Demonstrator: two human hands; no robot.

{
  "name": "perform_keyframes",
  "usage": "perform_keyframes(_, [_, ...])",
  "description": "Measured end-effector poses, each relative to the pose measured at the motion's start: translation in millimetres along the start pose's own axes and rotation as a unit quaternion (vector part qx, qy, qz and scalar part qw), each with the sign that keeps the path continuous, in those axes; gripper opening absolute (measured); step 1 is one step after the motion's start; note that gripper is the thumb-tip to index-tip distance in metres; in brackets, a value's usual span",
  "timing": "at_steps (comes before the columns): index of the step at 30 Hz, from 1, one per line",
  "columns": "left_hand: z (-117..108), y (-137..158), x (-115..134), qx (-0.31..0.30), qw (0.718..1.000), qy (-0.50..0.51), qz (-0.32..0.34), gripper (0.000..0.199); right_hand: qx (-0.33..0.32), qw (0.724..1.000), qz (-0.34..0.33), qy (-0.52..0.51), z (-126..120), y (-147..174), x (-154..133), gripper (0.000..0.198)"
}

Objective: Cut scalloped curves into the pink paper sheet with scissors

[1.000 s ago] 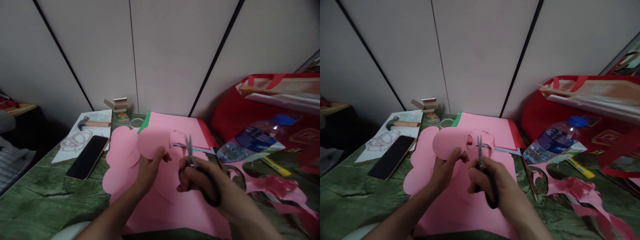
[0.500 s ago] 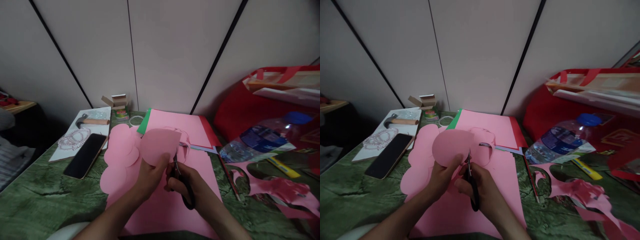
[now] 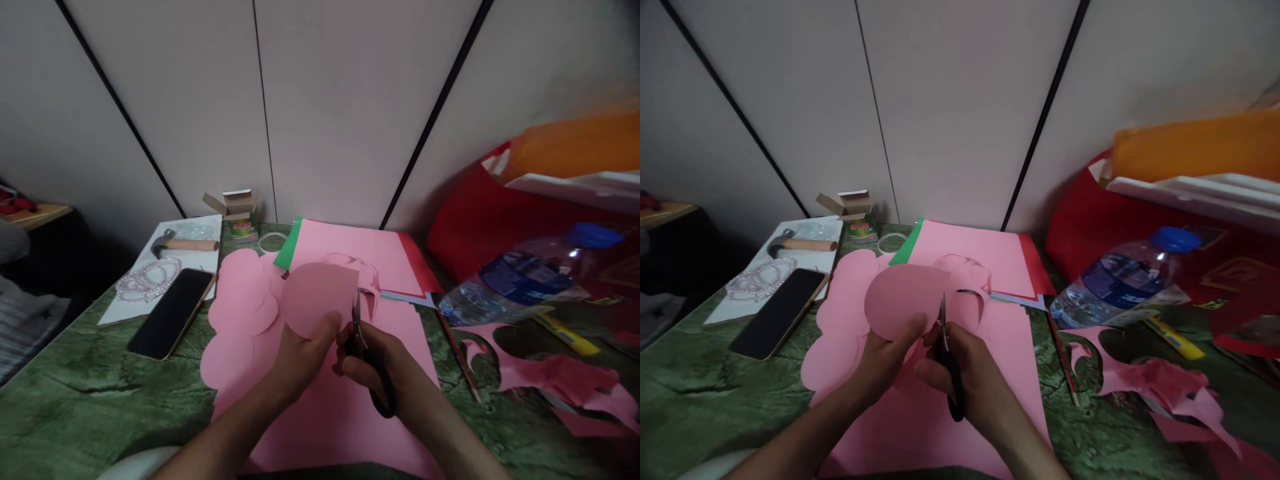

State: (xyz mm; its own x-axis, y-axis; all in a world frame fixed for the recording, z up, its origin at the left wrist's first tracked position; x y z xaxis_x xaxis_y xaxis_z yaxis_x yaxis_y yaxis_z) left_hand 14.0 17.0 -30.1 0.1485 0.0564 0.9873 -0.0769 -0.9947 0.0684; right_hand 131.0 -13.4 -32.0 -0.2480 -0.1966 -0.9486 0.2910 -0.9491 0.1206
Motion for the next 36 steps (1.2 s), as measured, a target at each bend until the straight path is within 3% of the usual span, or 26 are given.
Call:
perform_keyframes(5, [2.6,1.5,3.0,-0.050,0.999,-0.005,0.011,0.018,0.010,0.999,-0.014,0.030,-3.7,-0.2,-2.6,0.026])
perform_keyframes(14, [2.8,1.1,5.3,-0.074,0.997,-0.011,0.035,0.018,0.022,0.998,-0.021,0.047,-2.9,-1.9,-4.7,0.025])
perform_keyframes(27, [0.2,1.3,3.6,-0.060,0.998,0.002,0.034,0.012,0.016,0.995,-0.013,0.100,-4.0,-1.2,-5.0,0.024])
perform_keyframes(36, [0.0,0.0,3.4,-0.059,0.998,0.002,0.023,0.014,0.041,0.996,-0.010,0.079,-0.6,-0.7,-6.2,0.026])
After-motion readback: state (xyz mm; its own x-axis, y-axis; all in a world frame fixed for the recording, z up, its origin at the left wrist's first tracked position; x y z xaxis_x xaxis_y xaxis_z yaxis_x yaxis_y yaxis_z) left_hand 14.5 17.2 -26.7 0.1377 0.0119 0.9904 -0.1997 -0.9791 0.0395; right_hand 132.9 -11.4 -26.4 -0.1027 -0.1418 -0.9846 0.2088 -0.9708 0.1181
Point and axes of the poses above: each hand's wrist, its own y-axis away from the middle knuckle, its own z-axis out of the palm, x = y × z, the point moved 3 cm from there along -y, towards the middle knuckle, and after that the axes turned 9 degrees about -y, right-handed, at the moved point
